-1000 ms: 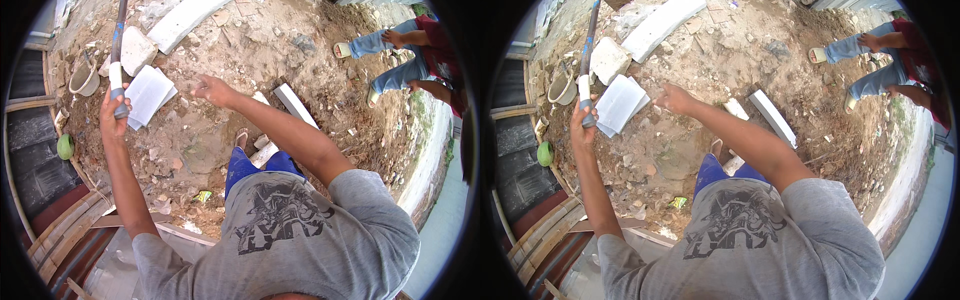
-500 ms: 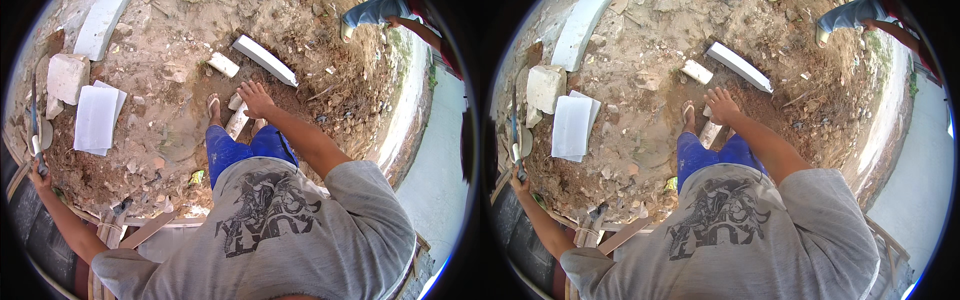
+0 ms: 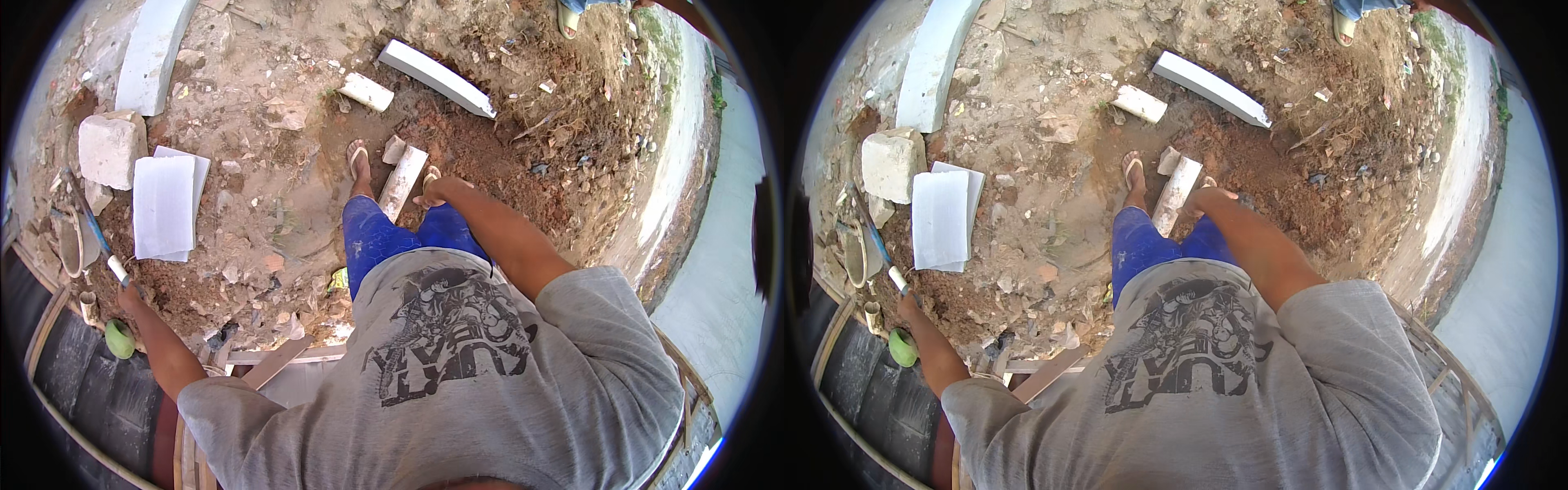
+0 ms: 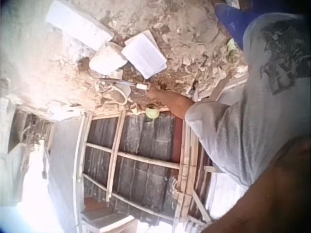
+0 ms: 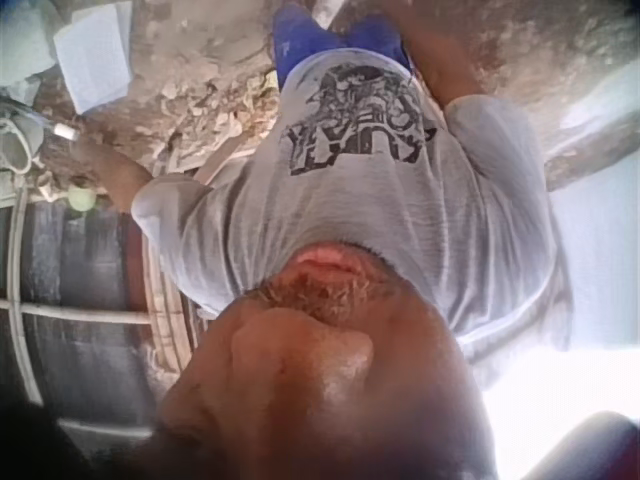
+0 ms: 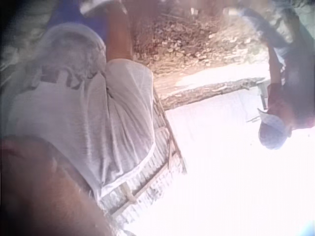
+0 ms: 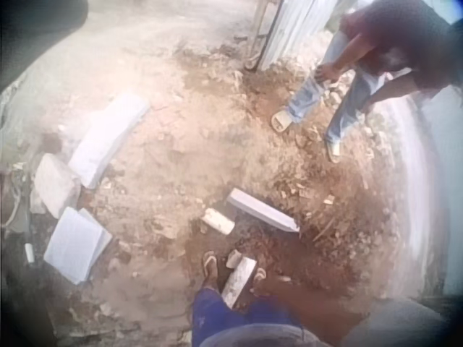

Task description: The person positions white bricks around a pipe in a dirt trench, uses a pickaxe to clear soil, and applies mortar to the bricks with a trowel.

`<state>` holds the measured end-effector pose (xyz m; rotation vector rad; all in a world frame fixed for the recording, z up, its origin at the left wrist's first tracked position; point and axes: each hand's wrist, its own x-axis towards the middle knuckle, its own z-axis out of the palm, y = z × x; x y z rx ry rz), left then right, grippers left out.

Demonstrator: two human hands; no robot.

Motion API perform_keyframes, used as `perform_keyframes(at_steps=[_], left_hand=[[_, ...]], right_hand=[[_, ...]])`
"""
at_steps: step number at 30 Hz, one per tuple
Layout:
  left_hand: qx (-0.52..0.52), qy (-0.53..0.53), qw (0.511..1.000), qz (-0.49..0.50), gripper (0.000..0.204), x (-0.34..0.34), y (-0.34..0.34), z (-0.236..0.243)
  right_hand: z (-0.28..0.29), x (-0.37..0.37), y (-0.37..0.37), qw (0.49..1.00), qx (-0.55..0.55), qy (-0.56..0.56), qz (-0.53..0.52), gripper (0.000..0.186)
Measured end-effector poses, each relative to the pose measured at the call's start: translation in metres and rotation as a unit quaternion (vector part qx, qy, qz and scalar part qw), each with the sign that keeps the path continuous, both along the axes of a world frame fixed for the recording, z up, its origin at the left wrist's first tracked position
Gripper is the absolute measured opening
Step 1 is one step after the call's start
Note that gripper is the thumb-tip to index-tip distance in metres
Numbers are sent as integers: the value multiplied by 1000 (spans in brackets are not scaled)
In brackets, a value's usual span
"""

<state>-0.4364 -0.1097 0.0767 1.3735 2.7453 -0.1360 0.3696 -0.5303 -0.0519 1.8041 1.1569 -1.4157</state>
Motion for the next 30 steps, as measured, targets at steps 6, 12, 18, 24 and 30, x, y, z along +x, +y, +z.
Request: perform_keyframes(at_steps=[6, 12, 18, 24, 30], left_hand=[[28, 170, 984, -40, 59, 24, -13, -11], [95, 180, 932, -302, 88, 189, -21, -87], [-205, -84, 939, -262, 98, 108, 52, -76], [-193, -58, 959, -200, 106, 178, -3, -103], [-105, -122, 967, -195, 100, 210, -39, -127]], right_hand=[[19, 60, -30, 982, -10, 152, -114, 80], [11, 95, -99, 994, 52, -11, -94, 80], [25, 3, -10, 929, 89, 154, -324, 80], [-10, -68, 73, 934, 69, 207, -283, 91], [-89, -210, 234, 857, 82, 399, -316, 113]])
